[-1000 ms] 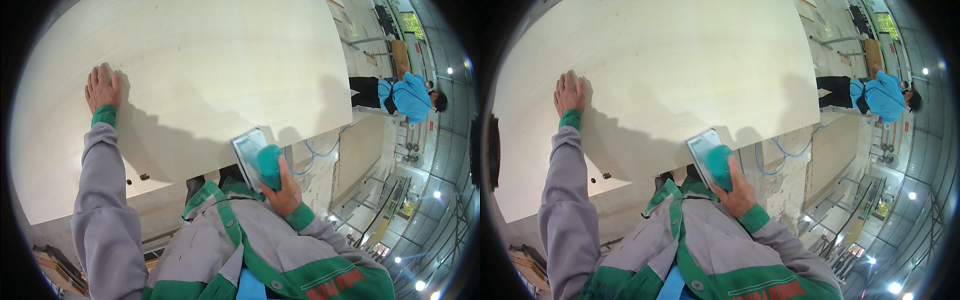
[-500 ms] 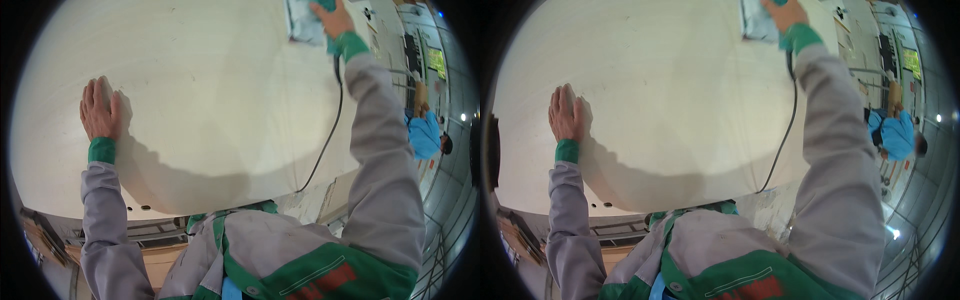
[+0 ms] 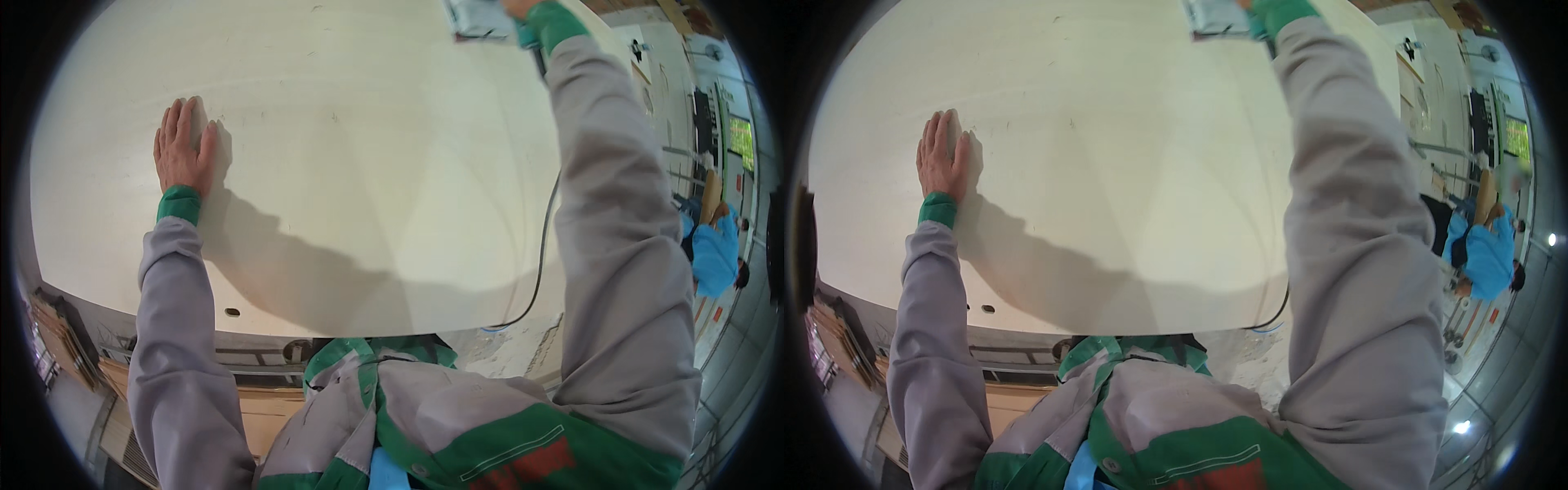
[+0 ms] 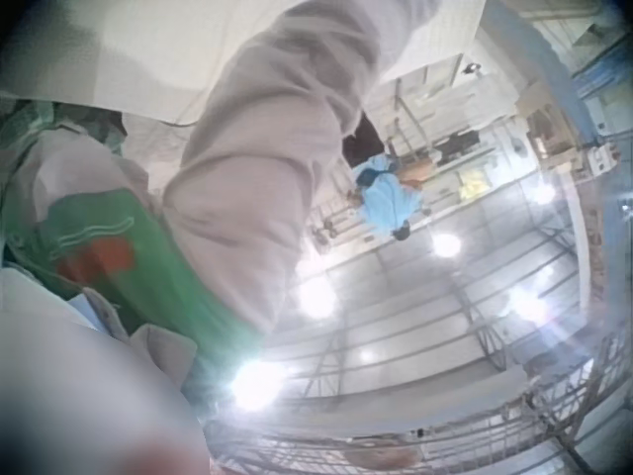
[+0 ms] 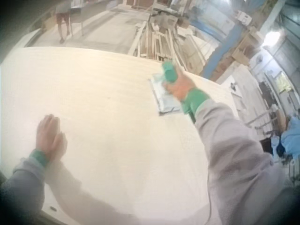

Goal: The person scrapes a large white board with a utility knife, then uses an electric sander to smooth the surface. The person moves the board and continues sanding different areas while other workers are visible in the background.

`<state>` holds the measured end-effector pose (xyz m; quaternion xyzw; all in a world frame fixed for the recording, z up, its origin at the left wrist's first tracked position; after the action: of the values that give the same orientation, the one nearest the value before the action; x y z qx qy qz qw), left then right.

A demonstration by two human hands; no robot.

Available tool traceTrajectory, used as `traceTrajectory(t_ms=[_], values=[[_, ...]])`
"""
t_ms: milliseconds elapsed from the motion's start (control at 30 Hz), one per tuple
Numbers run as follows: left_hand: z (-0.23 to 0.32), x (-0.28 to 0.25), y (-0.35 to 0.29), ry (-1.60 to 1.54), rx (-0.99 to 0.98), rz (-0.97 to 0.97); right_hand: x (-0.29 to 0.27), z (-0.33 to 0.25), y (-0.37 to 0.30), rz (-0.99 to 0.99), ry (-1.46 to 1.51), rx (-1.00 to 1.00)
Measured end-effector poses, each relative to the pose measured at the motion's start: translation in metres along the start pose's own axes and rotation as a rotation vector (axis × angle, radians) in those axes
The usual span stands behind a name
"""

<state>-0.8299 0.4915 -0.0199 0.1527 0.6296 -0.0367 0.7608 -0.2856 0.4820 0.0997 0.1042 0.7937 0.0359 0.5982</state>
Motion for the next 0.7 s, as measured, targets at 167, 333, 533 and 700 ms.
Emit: traceTrajectory(t_ms=[167,333,533,700], values=[[-0.004,0.009,0.001,0.053,0.008,0.0,0.01,-0.108,-0.16,-0.155,0.148,0.01],[-0.018,0.023,0.01,0.075,-0.001,-0.035,-0.015,-0.211,-0.355,-0.278,0.306,0.137],[0.055,0.027,-0.023,0.157,-0.138,-0.144,-0.057,-0.244,-0.523,-0.281,0.348,0.382],[0.242,0.014,-0.158,-0.227,0.254,-0.292,-0.072,-0.177,-0.484,-0.127,0.287,0.358]])
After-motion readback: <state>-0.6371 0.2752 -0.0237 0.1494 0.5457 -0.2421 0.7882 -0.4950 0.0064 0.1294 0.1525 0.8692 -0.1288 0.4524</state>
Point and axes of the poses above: each hand's wrist, its own y-axis towards the middle knuckle, its own x-axis out of the palm, z = x × y, the point moved 6 cm from there along y, towards the middle knuckle, and after that the axes turned 10 degrees about -x, right-handed, at the moved point
